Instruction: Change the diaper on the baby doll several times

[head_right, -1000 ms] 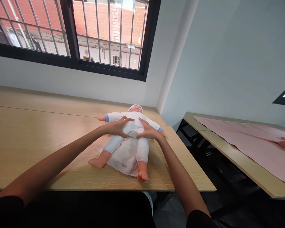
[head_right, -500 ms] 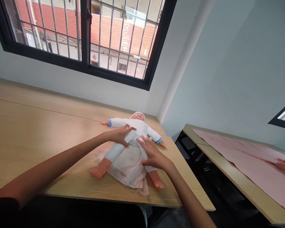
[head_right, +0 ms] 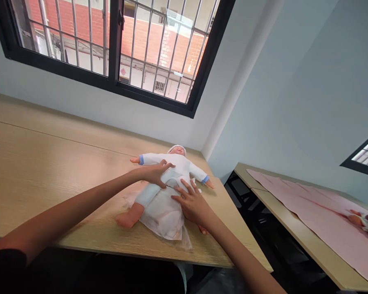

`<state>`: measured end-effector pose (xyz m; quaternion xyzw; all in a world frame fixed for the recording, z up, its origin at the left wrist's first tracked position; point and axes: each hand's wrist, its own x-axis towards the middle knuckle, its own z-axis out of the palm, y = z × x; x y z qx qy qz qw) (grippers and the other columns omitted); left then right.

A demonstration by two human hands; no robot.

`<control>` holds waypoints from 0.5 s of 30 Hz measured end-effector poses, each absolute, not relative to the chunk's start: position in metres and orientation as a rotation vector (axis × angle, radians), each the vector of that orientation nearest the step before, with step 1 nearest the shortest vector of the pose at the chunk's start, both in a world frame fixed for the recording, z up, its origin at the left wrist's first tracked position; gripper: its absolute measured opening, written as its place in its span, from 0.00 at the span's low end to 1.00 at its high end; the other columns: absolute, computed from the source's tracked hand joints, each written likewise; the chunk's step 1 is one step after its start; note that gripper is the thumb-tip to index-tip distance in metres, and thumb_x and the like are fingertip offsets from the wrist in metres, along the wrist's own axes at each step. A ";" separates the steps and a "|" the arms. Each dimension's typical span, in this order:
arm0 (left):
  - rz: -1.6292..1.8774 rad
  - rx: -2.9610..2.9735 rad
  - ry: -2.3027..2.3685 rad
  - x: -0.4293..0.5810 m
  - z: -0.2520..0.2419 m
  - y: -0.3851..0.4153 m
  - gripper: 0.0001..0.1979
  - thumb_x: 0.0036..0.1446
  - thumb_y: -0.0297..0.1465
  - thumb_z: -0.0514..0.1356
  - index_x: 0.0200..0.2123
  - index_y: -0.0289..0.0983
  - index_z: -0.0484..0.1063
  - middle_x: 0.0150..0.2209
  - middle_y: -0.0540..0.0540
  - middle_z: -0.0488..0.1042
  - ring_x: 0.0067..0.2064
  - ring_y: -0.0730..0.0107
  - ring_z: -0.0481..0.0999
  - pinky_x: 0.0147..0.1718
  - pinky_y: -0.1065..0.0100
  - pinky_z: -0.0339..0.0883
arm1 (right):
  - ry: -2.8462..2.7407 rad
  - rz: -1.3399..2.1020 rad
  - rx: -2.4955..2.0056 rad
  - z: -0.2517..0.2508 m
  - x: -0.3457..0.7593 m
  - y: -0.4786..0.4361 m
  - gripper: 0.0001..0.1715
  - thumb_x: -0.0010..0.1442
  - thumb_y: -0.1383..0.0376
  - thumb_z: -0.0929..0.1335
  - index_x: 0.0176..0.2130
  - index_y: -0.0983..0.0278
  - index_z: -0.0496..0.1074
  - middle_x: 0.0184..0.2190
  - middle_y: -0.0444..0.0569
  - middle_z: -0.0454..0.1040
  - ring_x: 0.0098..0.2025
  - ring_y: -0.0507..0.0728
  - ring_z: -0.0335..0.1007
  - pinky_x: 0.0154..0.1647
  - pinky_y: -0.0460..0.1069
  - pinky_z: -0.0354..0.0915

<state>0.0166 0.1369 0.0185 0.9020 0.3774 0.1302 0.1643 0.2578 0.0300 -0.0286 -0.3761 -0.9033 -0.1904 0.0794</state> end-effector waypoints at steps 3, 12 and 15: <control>0.353 2.573 1.079 0.016 0.017 0.137 0.54 0.36 0.41 0.66 0.68 0.52 0.50 0.66 0.38 0.56 0.40 0.53 0.78 0.35 0.60 0.71 | -2.760 -0.480 -1.039 -0.028 0.254 0.031 0.30 0.56 0.75 0.65 0.55 0.57 0.73 0.56 0.50 0.72 0.66 0.64 0.58 0.71 0.73 0.37; 0.403 2.552 0.975 0.011 0.026 0.138 0.48 0.37 0.44 0.68 0.65 0.48 0.59 0.59 0.40 0.63 0.39 0.54 0.76 0.37 0.59 0.70 | -2.538 -0.155 -1.051 -0.029 0.257 0.031 0.22 0.61 0.72 0.62 0.50 0.57 0.75 0.48 0.48 0.78 0.51 0.58 0.75 0.72 0.63 0.50; 0.429 2.572 0.932 0.008 0.030 0.139 0.44 0.39 0.42 0.68 0.63 0.49 0.62 0.58 0.41 0.64 0.40 0.55 0.75 0.37 0.59 0.69 | -2.441 -0.041 -1.092 -0.031 0.264 0.031 0.20 0.62 0.69 0.62 0.48 0.57 0.76 0.44 0.49 0.78 0.51 0.60 0.74 0.68 0.63 0.57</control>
